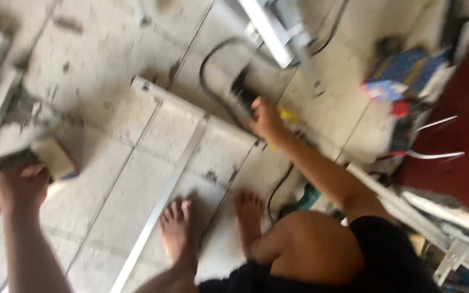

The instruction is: Assembling an aluminum frame by drilling holes and using a rivet gun to join the pieces.

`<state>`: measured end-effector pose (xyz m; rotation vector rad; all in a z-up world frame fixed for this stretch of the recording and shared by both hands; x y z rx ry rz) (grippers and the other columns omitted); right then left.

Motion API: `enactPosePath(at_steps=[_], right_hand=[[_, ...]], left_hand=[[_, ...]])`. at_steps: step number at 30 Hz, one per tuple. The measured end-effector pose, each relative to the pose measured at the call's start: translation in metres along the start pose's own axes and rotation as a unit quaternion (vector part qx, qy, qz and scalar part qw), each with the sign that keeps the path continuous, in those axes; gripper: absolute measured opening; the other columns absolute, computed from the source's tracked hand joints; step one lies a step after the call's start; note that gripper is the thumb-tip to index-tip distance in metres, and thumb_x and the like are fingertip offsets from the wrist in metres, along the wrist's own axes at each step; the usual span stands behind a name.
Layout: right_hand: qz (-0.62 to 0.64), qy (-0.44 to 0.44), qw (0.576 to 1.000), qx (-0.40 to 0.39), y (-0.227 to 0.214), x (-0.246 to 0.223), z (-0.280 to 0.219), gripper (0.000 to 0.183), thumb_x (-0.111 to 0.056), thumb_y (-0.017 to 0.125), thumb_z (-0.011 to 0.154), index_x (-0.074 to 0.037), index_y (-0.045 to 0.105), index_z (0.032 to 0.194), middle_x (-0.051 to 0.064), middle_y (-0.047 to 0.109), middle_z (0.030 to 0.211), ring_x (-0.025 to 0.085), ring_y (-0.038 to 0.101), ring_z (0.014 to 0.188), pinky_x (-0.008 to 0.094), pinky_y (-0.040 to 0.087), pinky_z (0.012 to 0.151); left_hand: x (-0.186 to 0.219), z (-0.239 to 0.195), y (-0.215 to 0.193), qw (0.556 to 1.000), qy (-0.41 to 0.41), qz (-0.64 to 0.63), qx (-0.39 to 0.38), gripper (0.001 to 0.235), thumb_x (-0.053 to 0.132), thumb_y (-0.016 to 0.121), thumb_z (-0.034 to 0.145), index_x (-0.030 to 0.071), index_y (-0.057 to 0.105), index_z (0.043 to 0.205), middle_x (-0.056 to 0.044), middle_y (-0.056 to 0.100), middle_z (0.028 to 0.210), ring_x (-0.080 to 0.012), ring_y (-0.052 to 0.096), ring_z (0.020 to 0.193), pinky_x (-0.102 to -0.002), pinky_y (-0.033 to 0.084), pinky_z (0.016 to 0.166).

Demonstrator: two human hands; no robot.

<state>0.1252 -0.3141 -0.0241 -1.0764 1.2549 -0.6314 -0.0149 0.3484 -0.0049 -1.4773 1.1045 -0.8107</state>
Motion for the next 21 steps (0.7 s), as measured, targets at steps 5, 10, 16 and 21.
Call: enactPosePath(at_steps=[5,10,16,21], right_hand=[[0.246,0.242,0.936,-0.070,-0.053,-0.003,0.008,0.028,-0.007,0.067,0.080,-0.005,0.059,0.107,0.008,0.069,0.087,0.019,0.065,0.069,0.031,0.051,0.058],[0.224,0.116,0.966,-0.054,-0.205,-0.083,0.002,0.025,-0.014,0.073,0.083,-0.006,0.061,0.103,0.014,0.071,0.081,0.023,0.068,0.061,0.029,0.051,0.046],[0.183,-0.100,0.976,0.058,-0.228,-0.145,0.016,0.025,-0.025,0.065,0.094,-0.001,0.062,0.091,0.017,0.058,0.056,0.032,0.059,0.047,0.037,0.041,0.039],[-0.134,-0.113,0.958,-0.228,-0.155,-0.131,0.016,0.044,-0.037,0.058,0.099,0.007,0.061,0.103,0.030,0.065,0.074,0.045,0.071,0.068,0.052,0.056,0.061]], left_hand=[[-0.010,-0.015,-0.008,0.992,0.009,-0.069,0.104,0.023,0.037,0.084,0.110,0.014,0.083,0.114,-0.001,0.078,0.101,-0.0183,0.069,0.073,-0.032,0.051,0.074],[0.005,-0.027,-0.041,0.972,0.026,-0.173,0.155,0.011,0.016,0.081,0.115,0.006,0.082,0.113,-0.012,0.076,0.099,-0.0240,0.069,0.075,-0.034,0.053,0.071],[0.057,-0.052,-0.121,0.881,0.120,-0.376,0.262,0.011,-0.017,0.067,0.108,-0.021,0.072,0.116,-0.031,0.072,0.112,-0.0335,0.065,0.088,-0.041,0.052,0.088],[0.203,-0.046,-0.174,0.871,0.150,-0.455,0.109,0.018,-0.011,0.056,0.108,0.002,0.068,0.113,-0.009,0.066,0.094,-0.0182,0.054,0.070,-0.031,0.041,0.061]])
Point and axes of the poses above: each hand's wrist, its own z-axis towards the middle knuckle, its own y-axis out of the palm, x = y × z, the point moved 10 cm from there along z, towards the middle knuckle
